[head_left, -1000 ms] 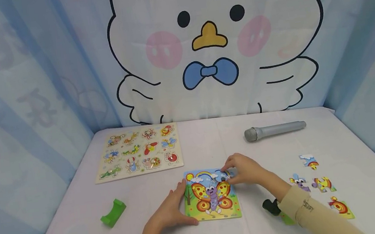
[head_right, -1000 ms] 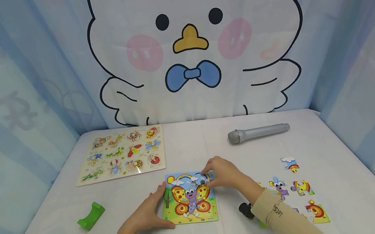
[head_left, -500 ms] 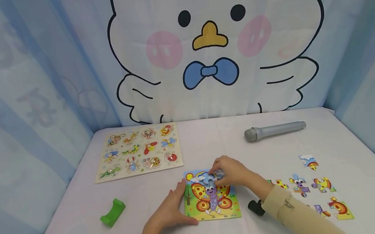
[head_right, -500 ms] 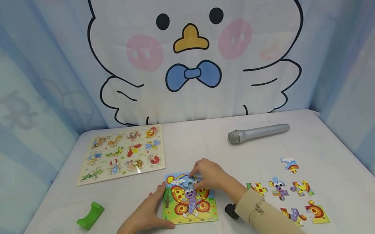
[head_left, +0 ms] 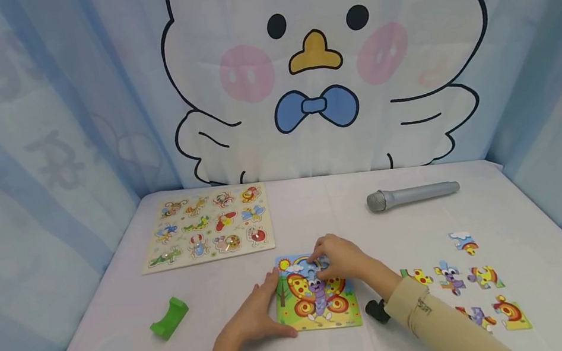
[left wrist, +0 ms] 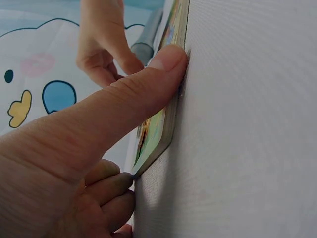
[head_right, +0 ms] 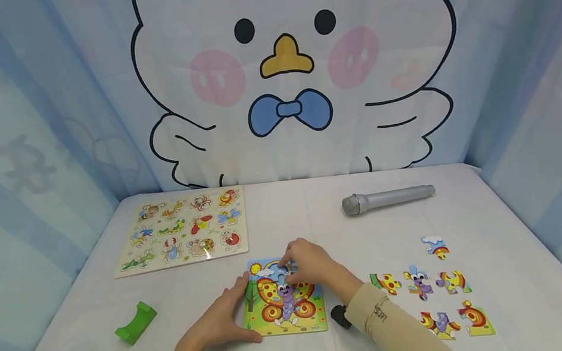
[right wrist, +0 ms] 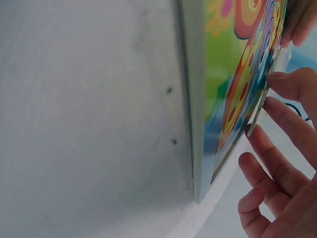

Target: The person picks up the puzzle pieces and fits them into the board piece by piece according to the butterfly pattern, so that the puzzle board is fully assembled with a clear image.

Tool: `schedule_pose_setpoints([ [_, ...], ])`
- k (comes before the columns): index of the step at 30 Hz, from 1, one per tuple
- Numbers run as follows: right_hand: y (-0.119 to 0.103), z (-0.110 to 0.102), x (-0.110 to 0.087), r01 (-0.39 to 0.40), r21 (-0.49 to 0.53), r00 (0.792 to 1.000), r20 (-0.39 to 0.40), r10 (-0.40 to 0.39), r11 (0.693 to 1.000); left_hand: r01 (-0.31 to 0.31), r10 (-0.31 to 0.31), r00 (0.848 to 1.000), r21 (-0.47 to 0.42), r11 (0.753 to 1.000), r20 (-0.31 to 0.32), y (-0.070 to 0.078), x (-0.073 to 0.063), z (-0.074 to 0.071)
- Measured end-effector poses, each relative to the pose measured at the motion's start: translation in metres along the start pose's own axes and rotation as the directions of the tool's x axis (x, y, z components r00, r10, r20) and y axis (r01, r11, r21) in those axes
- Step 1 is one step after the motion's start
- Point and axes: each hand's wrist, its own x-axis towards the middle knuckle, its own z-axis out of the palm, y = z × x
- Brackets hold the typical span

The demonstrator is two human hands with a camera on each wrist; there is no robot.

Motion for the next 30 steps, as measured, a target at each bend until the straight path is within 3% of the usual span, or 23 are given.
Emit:
schedule_pose_setpoints([
  [30,-0.0053,-0.0003,0.0016,-0.052,-0.024,0.999,-0.012,0.052,0.998,-0.002,0.002,1.000,0.000,1.000,0.001,-0.0020,0.0013,0.0010],
])
